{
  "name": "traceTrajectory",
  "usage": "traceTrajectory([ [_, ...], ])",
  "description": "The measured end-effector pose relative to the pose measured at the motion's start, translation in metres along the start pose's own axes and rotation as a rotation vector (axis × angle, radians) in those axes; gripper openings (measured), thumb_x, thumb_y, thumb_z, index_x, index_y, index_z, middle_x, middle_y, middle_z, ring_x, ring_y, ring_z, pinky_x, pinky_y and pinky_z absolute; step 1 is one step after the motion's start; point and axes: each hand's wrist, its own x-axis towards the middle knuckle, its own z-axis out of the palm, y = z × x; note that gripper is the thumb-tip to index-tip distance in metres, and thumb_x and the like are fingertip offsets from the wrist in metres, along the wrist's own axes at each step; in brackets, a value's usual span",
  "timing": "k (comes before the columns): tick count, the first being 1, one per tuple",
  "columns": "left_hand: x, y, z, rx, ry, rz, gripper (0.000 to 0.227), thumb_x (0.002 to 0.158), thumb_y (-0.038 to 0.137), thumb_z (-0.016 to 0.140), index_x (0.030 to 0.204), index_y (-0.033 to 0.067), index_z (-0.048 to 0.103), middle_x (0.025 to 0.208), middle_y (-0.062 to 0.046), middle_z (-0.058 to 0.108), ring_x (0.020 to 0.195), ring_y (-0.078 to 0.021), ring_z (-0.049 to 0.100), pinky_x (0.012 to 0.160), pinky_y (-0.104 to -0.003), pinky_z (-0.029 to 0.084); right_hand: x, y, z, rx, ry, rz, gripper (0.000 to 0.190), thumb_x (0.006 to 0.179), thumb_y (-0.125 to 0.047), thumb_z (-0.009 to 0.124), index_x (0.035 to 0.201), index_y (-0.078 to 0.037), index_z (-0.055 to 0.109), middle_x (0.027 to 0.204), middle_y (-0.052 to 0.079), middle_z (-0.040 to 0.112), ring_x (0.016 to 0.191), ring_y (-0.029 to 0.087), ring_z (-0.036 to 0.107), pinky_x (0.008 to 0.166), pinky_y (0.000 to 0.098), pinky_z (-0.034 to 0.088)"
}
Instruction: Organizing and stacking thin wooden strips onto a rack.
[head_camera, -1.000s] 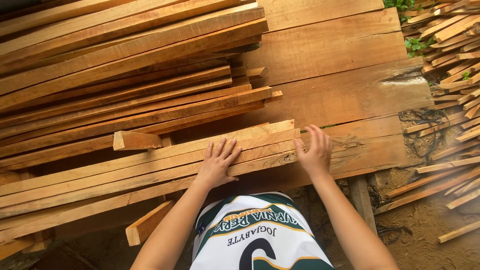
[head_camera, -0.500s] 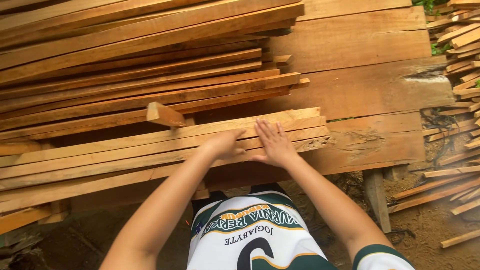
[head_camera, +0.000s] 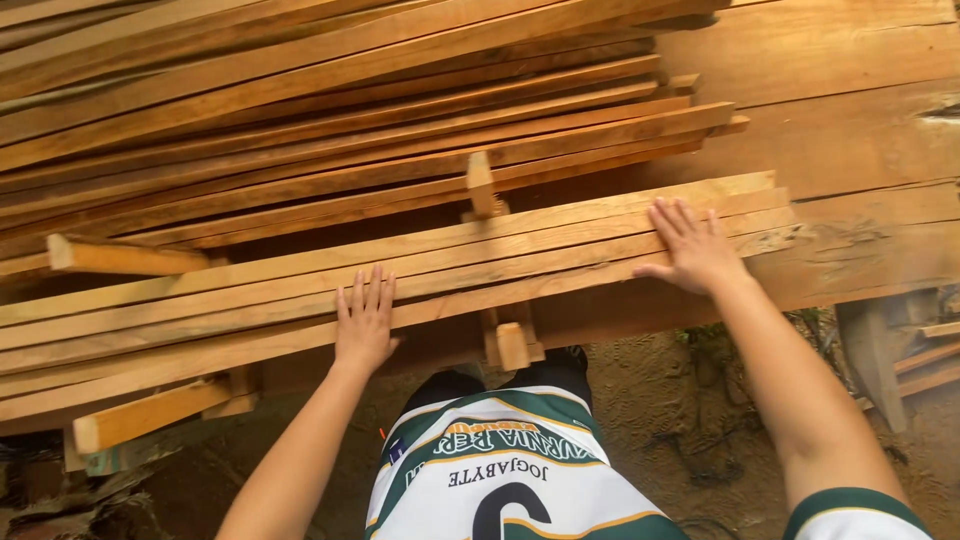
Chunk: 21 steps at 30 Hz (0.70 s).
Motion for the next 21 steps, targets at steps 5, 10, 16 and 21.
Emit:
traceTrajectory([
  [5,0.013,-0.030,0.010,0.019,0.138,0.039,0.133,0.057,0.039,0.094,0.164,0.0154,0.020,0.171,-0.010,0.019,0.154,-0.0383,0.020,0.124,-0.068,0.009,0.004,-0.006,0.008,-0.047,-0.038,0.085,0.114,0.077,-0.088,0.050,0.165,-0.022,0.020,0.173,0.001,0.018,0.158,0.029,0.020,0.122,0.0651,0.024],
  [10,0.019,-0.042,0.009,-0.036,0.181,0.024,0.139,0.051,0.062,0.091,0.163,0.0135,0.023,0.171,-0.009,0.021,0.153,-0.0381,0.023,0.123,-0.068,0.012,0.007,-0.018,-0.016,-0.013,-0.110,0.122,0.126,0.067,-0.090,0.061,0.165,-0.022,0.019,0.173,0.000,0.017,0.158,0.028,0.020,0.120,0.0615,0.033],
  [16,0.019,-0.041,0.027,-0.083,0.199,0.009,0.130,0.064,0.065,0.083,0.164,0.0131,0.017,0.172,-0.009,0.015,0.156,-0.0375,0.012,0.123,-0.069,0.005,0.034,-0.016,-0.002,0.032,-0.135,0.180,0.126,0.064,-0.087,0.070,0.163,-0.022,0.026,0.173,-0.001,0.019,0.157,0.030,0.022,0.120,0.0636,0.030],
  [21,0.026,-0.044,0.035,-0.050,0.288,0.079,0.127,0.052,0.061,0.089,0.159,0.0200,0.034,0.169,-0.002,0.027,0.153,-0.0368,0.023,0.120,-0.069,0.018,0.039,-0.157,-0.109,0.185,-0.332,-0.021,0.094,0.087,-0.071,0.061,0.156,-0.011,0.039,0.150,0.024,0.053,0.134,0.043,0.056,0.111,0.0587,0.045],
])
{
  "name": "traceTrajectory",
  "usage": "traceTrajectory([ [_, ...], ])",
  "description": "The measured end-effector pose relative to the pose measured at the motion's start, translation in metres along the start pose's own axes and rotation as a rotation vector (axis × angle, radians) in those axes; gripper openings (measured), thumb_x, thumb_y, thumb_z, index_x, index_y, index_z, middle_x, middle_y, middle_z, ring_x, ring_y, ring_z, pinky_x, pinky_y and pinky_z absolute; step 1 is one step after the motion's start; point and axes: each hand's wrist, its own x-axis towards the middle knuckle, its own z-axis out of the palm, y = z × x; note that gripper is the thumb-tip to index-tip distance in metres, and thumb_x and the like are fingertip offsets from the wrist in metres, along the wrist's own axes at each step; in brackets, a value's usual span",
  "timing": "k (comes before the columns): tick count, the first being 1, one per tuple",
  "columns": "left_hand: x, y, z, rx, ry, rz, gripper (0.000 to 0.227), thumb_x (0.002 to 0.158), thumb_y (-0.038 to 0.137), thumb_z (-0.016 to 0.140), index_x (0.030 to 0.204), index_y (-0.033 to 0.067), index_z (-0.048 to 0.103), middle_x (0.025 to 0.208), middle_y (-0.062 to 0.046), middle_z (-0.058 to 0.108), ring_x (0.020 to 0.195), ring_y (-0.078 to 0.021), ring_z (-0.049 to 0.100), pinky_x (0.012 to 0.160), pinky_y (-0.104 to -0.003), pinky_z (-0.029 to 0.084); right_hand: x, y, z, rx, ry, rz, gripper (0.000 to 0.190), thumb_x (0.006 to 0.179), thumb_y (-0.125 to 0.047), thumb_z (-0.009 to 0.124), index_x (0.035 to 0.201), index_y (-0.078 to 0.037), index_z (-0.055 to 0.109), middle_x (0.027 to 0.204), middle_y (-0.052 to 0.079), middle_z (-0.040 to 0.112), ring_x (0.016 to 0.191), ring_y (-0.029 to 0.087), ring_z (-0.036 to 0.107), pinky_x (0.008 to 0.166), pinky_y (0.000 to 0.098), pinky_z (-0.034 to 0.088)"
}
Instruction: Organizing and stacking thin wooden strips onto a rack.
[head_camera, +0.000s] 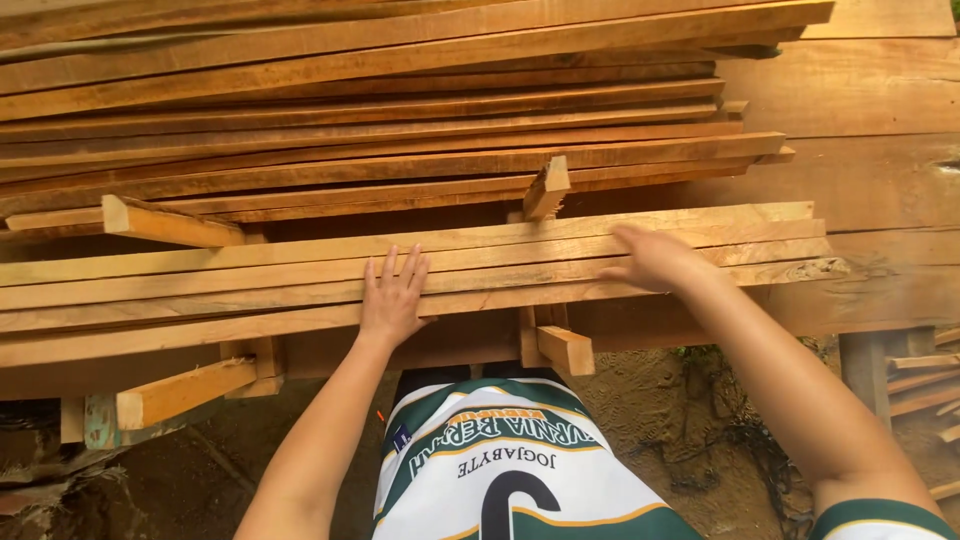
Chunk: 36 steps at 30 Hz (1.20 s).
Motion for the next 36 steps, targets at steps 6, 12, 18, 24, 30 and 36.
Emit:
traceTrajectory([
  [6,-0.006,0.002,-0.003,-0.010,0.077,-0.080,0.129,0.050,0.064,0.090,0.158,0.0196,0.035,0.167,-0.001,0.030,0.153,-0.0317,0.024,0.122,-0.065,0.016,0.021,-0.166,-0.038,-0.228,0.053,-0.447,0.083,0.086,-0.063,0.067,0.151,-0.015,0.045,0.148,0.011,0.056,0.130,0.036,0.060,0.105,0.0524,0.048],
  [12,-0.017,-0.027,-0.042,-0.281,-0.208,-0.041,0.119,0.070,0.035,0.090,0.162,0.0089,0.019,0.173,-0.012,0.005,0.157,-0.0385,0.006,0.124,-0.067,0.006,0.074,-0.306,0.016,-0.507,-0.093,-0.228,0.152,0.055,-0.073,0.087,0.166,-0.012,0.003,0.172,0.016,-0.004,0.155,0.048,0.004,0.118,0.0729,0.011],
  [18,-0.055,-0.091,-0.033,-0.050,-0.131,-0.119,0.123,0.055,0.048,0.095,0.157,0.0117,0.036,0.165,-0.010,0.028,0.153,-0.0431,0.017,0.119,-0.074,0.013,0.088,-0.316,0.100,-0.401,0.338,-0.367,0.137,0.057,-0.040,0.097,0.165,-0.015,0.016,0.171,0.012,0.015,0.154,0.045,0.012,0.117,0.0690,0.019],
  [24,-0.059,-0.096,0.006,0.016,0.190,0.016,0.116,0.062,0.057,0.085,0.158,0.0211,0.031,0.170,-0.003,0.021,0.154,-0.0394,0.019,0.116,-0.077,0.018,0.102,-0.294,0.104,-0.337,0.431,-0.427,0.126,0.061,-0.055,0.086,0.163,-0.020,0.023,0.168,0.009,0.023,0.154,0.041,0.017,0.116,0.0730,0.018],
  [30,-0.062,-0.100,0.002,-0.091,0.243,0.021,0.106,0.065,0.066,0.078,0.154,0.0248,0.039,0.166,0.000,0.031,0.154,-0.0347,0.023,0.120,-0.070,0.017,0.119,-0.317,0.072,-0.161,0.487,-0.378,0.108,0.080,-0.087,0.050,0.160,-0.017,0.033,0.161,0.004,0.039,0.150,0.031,0.032,0.121,0.0634,0.017],
  [36,-0.109,-0.100,-0.080,-1.056,0.246,-0.605,0.030,0.095,0.029,0.068,0.066,0.0255,0.074,0.058,0.012,0.069,0.063,-0.0124,0.069,0.062,-0.024,0.057,0.157,-0.352,0.003,-0.121,0.010,-0.288,0.114,0.052,-0.102,0.056,0.124,-0.016,0.070,0.109,0.005,0.077,0.105,0.028,0.074,0.092,0.0416,0.058],
])
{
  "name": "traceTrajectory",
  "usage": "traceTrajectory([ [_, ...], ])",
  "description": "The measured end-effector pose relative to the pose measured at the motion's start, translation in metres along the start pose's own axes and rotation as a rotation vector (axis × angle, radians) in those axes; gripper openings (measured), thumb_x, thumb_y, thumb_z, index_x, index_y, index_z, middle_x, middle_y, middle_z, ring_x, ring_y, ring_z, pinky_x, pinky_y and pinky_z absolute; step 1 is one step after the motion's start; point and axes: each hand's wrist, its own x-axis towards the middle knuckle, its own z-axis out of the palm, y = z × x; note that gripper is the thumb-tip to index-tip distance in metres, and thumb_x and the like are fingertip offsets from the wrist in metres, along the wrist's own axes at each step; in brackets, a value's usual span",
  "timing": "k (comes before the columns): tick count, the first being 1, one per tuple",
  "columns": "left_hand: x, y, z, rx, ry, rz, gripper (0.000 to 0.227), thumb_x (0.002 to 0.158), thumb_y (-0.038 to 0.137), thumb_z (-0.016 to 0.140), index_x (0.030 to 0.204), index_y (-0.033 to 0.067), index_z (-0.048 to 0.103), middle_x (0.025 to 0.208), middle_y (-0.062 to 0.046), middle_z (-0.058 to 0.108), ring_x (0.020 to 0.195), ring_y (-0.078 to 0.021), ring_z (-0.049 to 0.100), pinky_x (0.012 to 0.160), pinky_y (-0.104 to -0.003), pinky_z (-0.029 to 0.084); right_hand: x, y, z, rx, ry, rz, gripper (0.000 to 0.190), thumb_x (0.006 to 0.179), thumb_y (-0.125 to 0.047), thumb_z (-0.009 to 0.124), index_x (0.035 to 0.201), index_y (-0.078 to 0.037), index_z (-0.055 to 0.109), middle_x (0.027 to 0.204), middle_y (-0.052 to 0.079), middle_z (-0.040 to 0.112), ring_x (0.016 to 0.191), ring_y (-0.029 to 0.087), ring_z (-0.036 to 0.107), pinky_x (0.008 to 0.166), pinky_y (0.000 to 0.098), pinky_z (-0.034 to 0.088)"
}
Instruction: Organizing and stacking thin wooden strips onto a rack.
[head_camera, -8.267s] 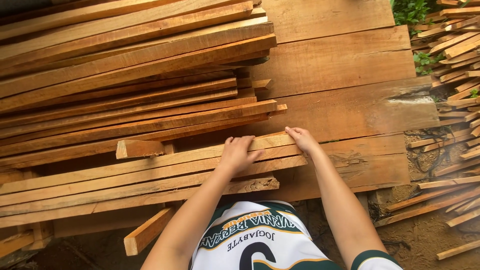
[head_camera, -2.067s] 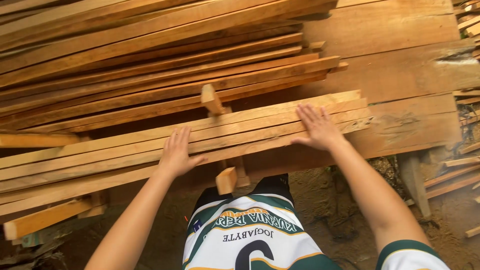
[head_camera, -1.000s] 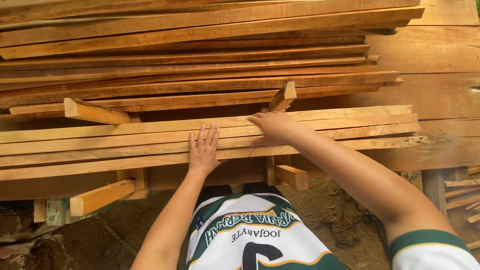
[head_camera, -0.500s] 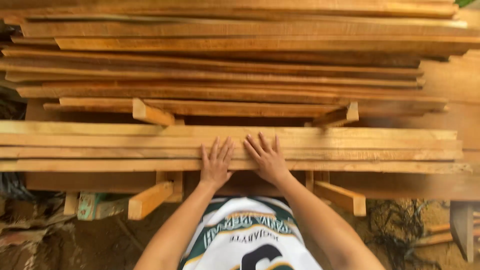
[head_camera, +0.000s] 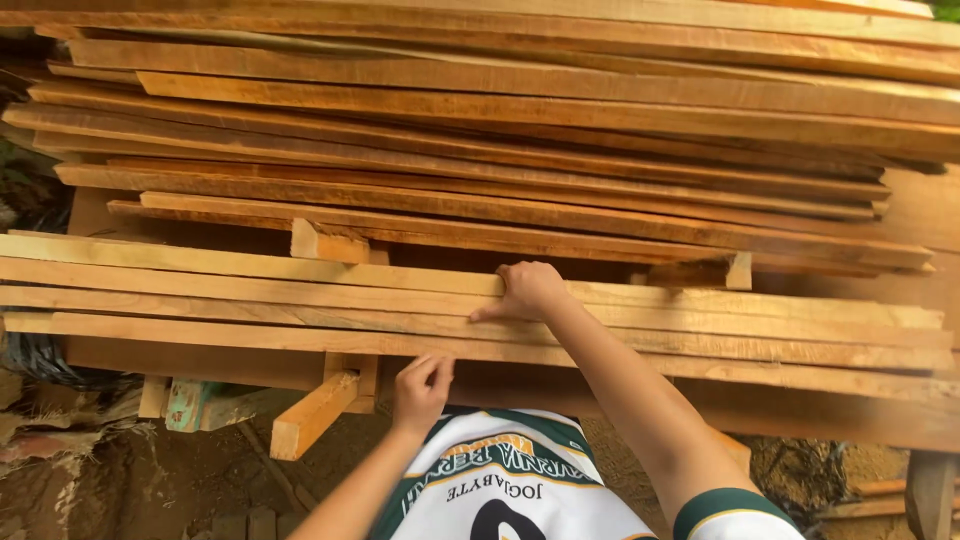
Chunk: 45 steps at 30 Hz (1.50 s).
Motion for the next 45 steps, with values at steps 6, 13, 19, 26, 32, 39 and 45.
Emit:
traceTrajectory([
  [6,0.049,0.021,0.035,-1.263,0.195,-1.099,0.102,0.090,0.073,0.054,0.165,0.0171,0.013,0.171,-0.012,0.019,0.155,-0.0324,0.024,0.128,-0.047,0.020,0.076,0.018,0.027,0.215,-0.398,0.024,0.109,0.037,-0.091,0.080,0.121,-0.021,0.075,0.113,0.004,0.078,0.114,0.027,0.071,0.096,0.0431,0.059],
  [13,0.073,0.055,0.042,-1.405,0.450,-1.057,0.087,0.091,0.073,0.050,0.162,0.0330,0.019,0.170,-0.006,0.022,0.154,-0.0274,0.026,0.130,-0.047,0.019,0.065,0.005,-0.016,0.235,-0.474,-0.040,0.109,0.053,-0.083,0.079,0.133,-0.011,0.066,0.129,0.016,0.070,0.127,0.034,0.063,0.105,0.0460,0.053],
  [19,0.057,0.033,0.045,-1.394,0.338,-1.100,0.094,0.081,0.068,0.041,0.157,0.0119,0.037,0.154,-0.017,0.047,0.136,-0.0309,0.047,0.113,-0.045,0.036,0.055,-0.005,-0.012,0.285,-0.451,-0.026,0.135,0.044,-0.074,0.081,0.150,0.001,0.044,0.146,0.022,0.055,0.131,0.040,0.058,0.113,0.0493,0.047],
  [26,0.062,0.070,0.016,-1.306,0.172,-1.076,0.104,0.086,0.083,0.044,0.165,0.0267,0.005,0.172,-0.013,0.012,0.157,-0.0332,0.015,0.129,-0.052,0.014,0.074,0.017,0.016,0.260,-0.388,0.009,0.111,0.049,-0.086,0.083,0.137,-0.021,0.064,0.126,0.008,0.072,0.122,0.027,0.066,0.104,0.0428,0.054],
  [32,0.054,0.051,0.016,-1.276,0.180,-1.077,0.106,0.088,0.072,0.058,0.165,0.0203,0.006,0.170,-0.018,0.013,0.157,-0.0361,0.015,0.126,-0.057,0.015,0.010,-0.013,0.005,-0.037,-0.024,-0.204,0.113,0.064,-0.088,0.063,0.150,-0.018,0.042,0.137,0.006,0.061,0.128,0.028,0.059,0.108,0.0483,0.047],
  [39,0.057,0.074,0.021,-1.446,0.521,-0.972,0.092,0.092,0.056,0.067,0.163,0.0204,0.022,0.169,-0.014,0.023,0.154,-0.0338,0.025,0.125,-0.057,0.025,-0.021,-0.033,0.020,-0.294,0.131,-0.234,0.141,0.051,-0.093,0.061,0.158,-0.011,0.020,0.150,0.007,0.040,0.140,0.024,0.039,0.110,0.0401,0.036],
  [45,0.045,0.055,0.023,-1.354,0.405,-0.967,0.095,0.092,0.048,0.072,0.162,0.0107,0.021,0.166,-0.018,0.029,0.152,-0.0371,0.029,0.124,-0.061,0.025,-0.005,-0.028,0.027,-0.242,0.113,-0.237,0.144,0.048,-0.097,0.064,0.157,-0.013,0.022,0.150,0.006,0.042,0.138,0.024,0.042,0.106,0.0384,0.038],
])
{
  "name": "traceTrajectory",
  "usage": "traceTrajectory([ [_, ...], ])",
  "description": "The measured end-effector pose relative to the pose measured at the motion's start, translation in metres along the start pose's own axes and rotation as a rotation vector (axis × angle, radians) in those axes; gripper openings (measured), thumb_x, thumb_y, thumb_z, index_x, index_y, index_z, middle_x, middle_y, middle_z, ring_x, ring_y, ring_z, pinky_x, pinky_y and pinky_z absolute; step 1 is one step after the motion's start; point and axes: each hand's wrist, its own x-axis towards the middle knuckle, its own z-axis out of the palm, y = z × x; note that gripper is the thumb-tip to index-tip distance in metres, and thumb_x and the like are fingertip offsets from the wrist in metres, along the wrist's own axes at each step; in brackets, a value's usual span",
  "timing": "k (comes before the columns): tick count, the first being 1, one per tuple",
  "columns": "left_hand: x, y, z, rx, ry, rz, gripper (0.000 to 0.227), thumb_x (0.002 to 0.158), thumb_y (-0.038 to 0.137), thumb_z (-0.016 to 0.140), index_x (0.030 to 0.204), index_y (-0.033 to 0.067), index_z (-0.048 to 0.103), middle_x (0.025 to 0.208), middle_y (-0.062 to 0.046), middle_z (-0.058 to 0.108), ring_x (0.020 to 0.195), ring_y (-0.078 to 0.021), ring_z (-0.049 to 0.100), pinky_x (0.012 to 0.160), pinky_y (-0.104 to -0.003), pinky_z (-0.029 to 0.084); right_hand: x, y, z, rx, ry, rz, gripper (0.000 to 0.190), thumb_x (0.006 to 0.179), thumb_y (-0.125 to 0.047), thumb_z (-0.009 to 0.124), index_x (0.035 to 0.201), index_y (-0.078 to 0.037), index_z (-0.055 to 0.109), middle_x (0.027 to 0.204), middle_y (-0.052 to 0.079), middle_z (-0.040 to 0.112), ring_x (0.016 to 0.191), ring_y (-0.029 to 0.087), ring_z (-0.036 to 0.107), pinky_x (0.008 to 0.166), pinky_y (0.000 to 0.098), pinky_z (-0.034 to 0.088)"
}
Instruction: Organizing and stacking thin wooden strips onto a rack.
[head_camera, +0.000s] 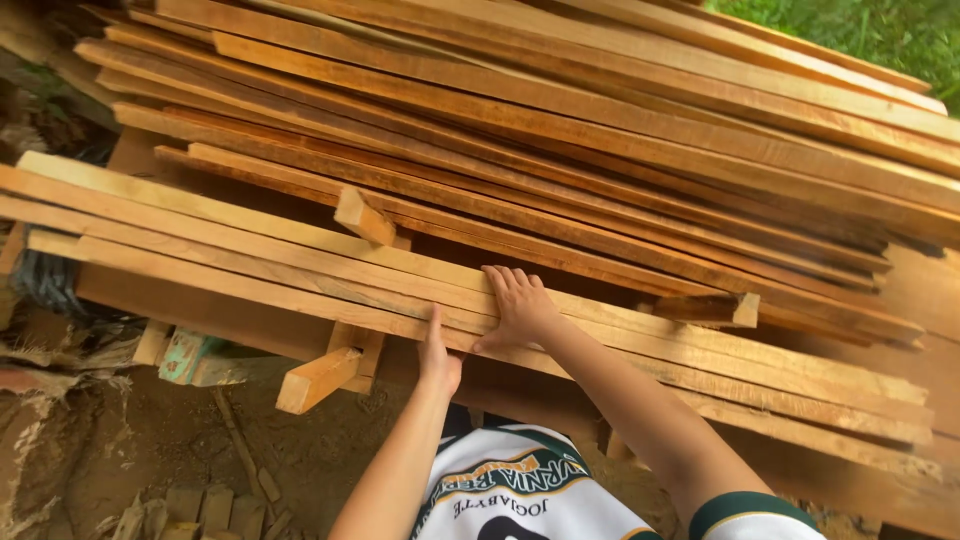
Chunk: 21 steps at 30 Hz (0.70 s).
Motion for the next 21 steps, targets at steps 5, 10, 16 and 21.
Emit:
traceTrajectory([
  [5,0.003,-0.005,-0.104,0.238,-0.122,0.010,0.076,0.097,0.029,0.070,0.154,-0.0031,0.030,0.157,-0.027,0.033,0.147,-0.0432,0.033,0.121,-0.055,0.027,-0.004,-0.019,-0.020,0.198,0.133,-0.114,0.102,0.083,-0.070,0.064,0.157,-0.009,0.030,0.162,0.012,0.029,0.149,0.035,0.029,0.119,0.0552,0.023],
  [10,0.003,0.029,-0.210,0.058,0.210,0.253,0.027,0.101,0.010,0.056,0.123,-0.0040,0.059,0.103,-0.020,0.066,0.089,-0.0249,0.063,0.082,-0.034,0.055,0.022,-0.087,-0.045,0.621,0.260,-0.346,0.050,0.092,-0.040,0.069,0.125,-0.004,0.063,0.126,0.010,0.071,0.108,0.026,0.072,0.089,0.0373,0.058],
  [16,0.058,0.143,-0.169,0.138,0.137,0.487,0.075,0.108,0.046,0.050,0.159,-0.0031,0.023,0.162,-0.034,0.024,0.149,-0.0504,0.024,0.119,-0.063,0.023,0.139,-0.187,-0.062,0.753,0.285,-0.513,0.059,0.094,-0.046,0.069,0.134,-0.004,0.060,0.125,0.023,0.067,0.116,0.042,0.066,0.099,0.0514,0.054],
  [21,0.063,0.214,-0.064,-0.117,0.264,0.204,0.104,0.098,0.070,0.055,0.159,0.0126,-0.007,0.167,-0.023,0.005,0.155,-0.0398,0.013,0.126,-0.058,0.012,0.217,-0.234,-0.087,0.123,-0.202,-0.006,0.105,0.092,-0.083,0.019,0.162,-0.004,0.016,0.159,0.018,0.037,0.145,0.034,0.043,0.112,0.0505,0.045],
])
